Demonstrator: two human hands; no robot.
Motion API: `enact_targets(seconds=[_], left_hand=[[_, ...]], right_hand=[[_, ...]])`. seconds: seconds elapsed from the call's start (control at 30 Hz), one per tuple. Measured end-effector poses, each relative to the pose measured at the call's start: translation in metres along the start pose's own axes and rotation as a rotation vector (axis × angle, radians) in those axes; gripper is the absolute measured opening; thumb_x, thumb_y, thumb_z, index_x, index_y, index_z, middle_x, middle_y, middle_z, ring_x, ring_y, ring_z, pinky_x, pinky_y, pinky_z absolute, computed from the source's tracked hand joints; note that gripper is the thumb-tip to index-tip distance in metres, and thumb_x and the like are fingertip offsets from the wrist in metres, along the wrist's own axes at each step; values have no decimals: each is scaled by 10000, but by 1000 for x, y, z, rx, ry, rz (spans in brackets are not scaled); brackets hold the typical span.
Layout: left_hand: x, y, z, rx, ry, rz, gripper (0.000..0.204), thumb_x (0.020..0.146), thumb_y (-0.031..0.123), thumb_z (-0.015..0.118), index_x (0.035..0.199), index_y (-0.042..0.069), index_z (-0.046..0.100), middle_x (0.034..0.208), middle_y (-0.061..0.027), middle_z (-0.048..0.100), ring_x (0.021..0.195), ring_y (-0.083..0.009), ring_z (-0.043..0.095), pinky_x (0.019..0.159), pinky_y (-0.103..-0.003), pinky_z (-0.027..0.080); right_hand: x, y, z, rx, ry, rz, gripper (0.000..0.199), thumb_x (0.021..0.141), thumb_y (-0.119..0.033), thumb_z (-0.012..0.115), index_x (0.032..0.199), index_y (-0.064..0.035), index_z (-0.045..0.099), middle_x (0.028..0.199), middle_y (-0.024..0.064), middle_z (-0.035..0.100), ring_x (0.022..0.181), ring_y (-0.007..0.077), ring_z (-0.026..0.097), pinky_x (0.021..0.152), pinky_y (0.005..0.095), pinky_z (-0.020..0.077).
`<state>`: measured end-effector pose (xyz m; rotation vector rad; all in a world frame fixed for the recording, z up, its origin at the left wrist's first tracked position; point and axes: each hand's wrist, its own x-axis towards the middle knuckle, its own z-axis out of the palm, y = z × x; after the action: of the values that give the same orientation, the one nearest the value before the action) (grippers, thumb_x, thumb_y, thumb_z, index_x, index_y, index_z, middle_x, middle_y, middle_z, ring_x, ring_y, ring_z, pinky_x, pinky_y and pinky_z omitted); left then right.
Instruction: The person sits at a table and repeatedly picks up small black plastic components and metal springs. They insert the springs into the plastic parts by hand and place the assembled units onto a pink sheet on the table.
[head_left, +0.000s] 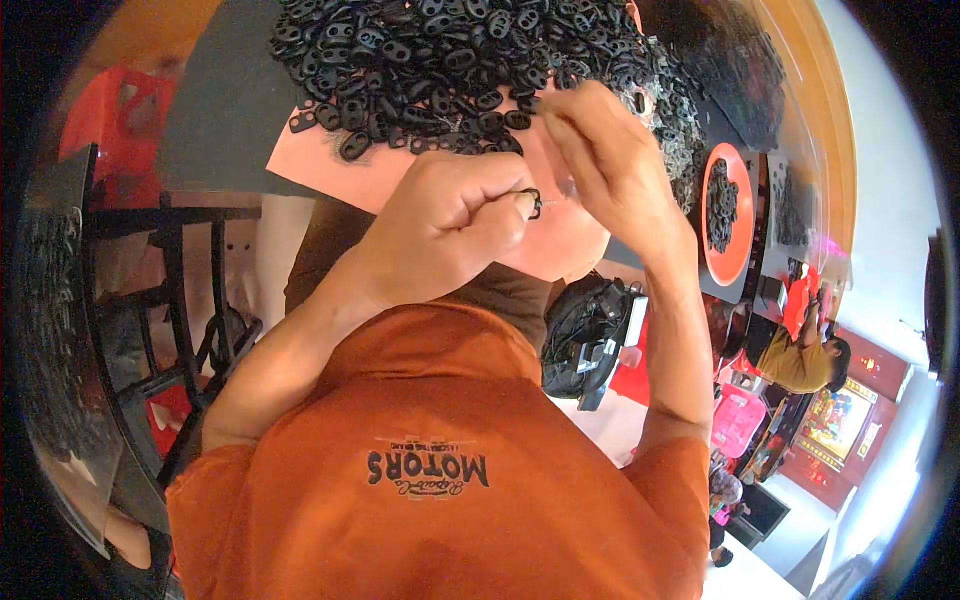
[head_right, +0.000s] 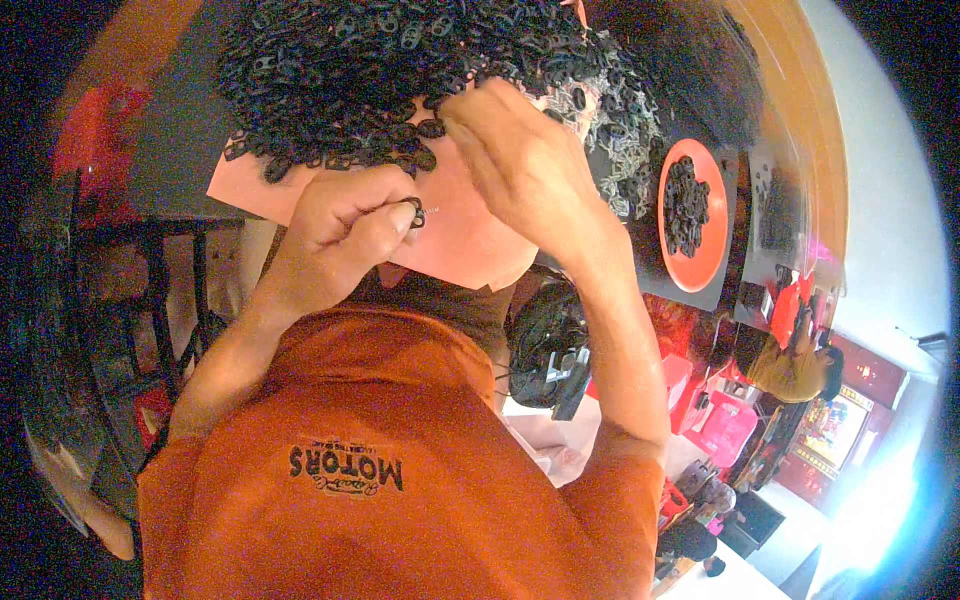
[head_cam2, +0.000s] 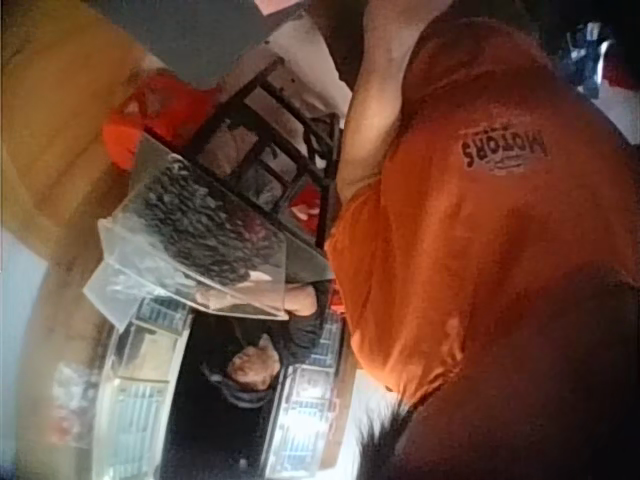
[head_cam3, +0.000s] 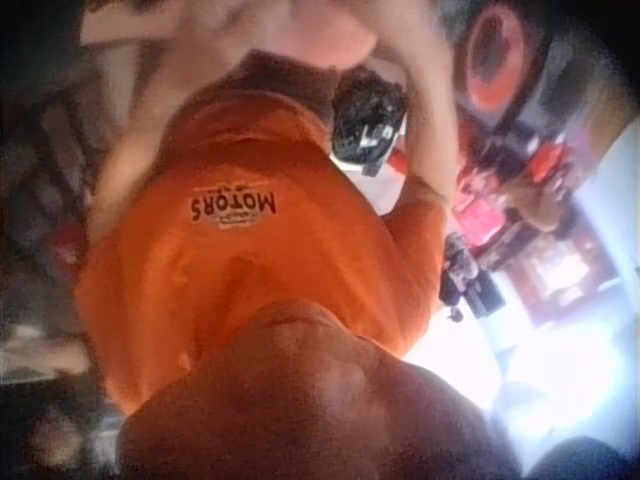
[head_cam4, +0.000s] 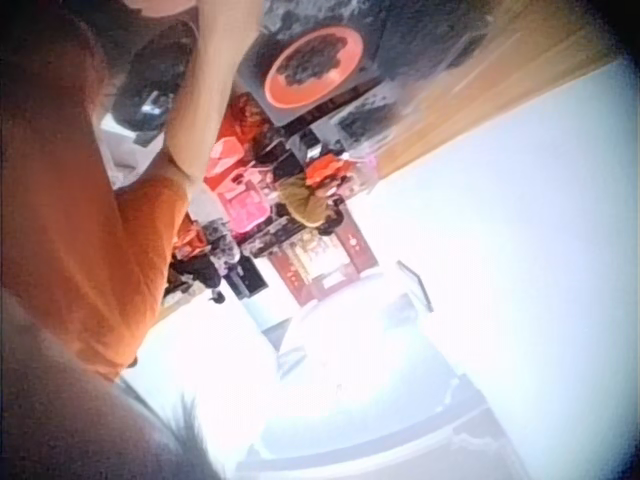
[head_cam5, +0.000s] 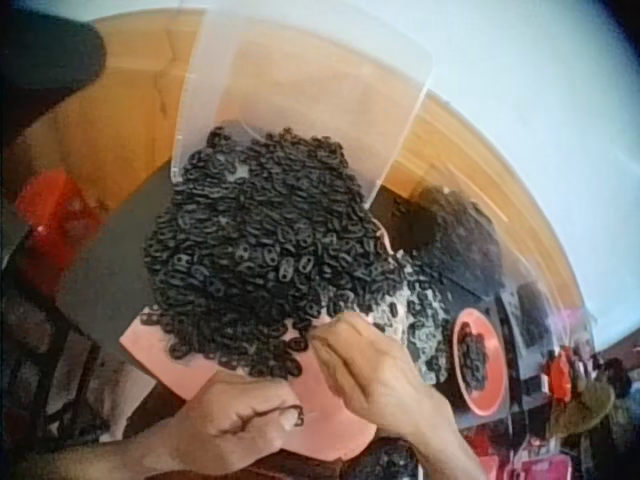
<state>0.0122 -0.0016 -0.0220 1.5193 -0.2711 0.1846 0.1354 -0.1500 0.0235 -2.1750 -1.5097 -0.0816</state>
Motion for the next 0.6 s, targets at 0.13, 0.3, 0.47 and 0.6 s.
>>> enact_targets(seconds=[0.13, 0.3, 0.47, 0.6], left_hand=[[0, 4, 1, -77, -23, -107, 189, 864, 119, 444, 715, 18, 500, 573, 5, 460, 481, -67, 431, 440, -237, 350], [1, 6, -3, -27, -51, -68, 184, 857, 118, 449, 709, 21, 499, 565, 1, 455, 489, -74, 433, 448, -242, 352], [3, 7, -2, -16, -27, -53, 178, 846, 107, 459, 695, 20, 496, 555, -2, 449, 494, -81, 424, 458, -253, 349], [2, 5, -3, -7, -28, -50, 180, 844, 103, 463, 689, 19, 495, 558, -6, 454, 494, -83, 420, 458, -257, 347]], right_hand=[[12, 7, 5, -146, -137, -30, 167, 804, -82, 521, 960, -88, 580, 813, 105, 518, 705, 305, 576, 591, 411, 476], [0, 21, -6, 16, -67, 7, 121, 786, -73, 572, 898, -29, 584, 793, 127, 532, 719, 315, 568, 614, 392, 469], [0, 19, -14, -58, -83, 48, 124, 797, -86, 575, 905, -26, 586, 795, 124, 536, 736, 319, 569, 616, 390, 473], [4, 15, -9, -95, -135, 44, 142, 808, -117, 564, 926, -40, 587, 829, 122, 542, 749, 323, 573, 610, 398, 479]])
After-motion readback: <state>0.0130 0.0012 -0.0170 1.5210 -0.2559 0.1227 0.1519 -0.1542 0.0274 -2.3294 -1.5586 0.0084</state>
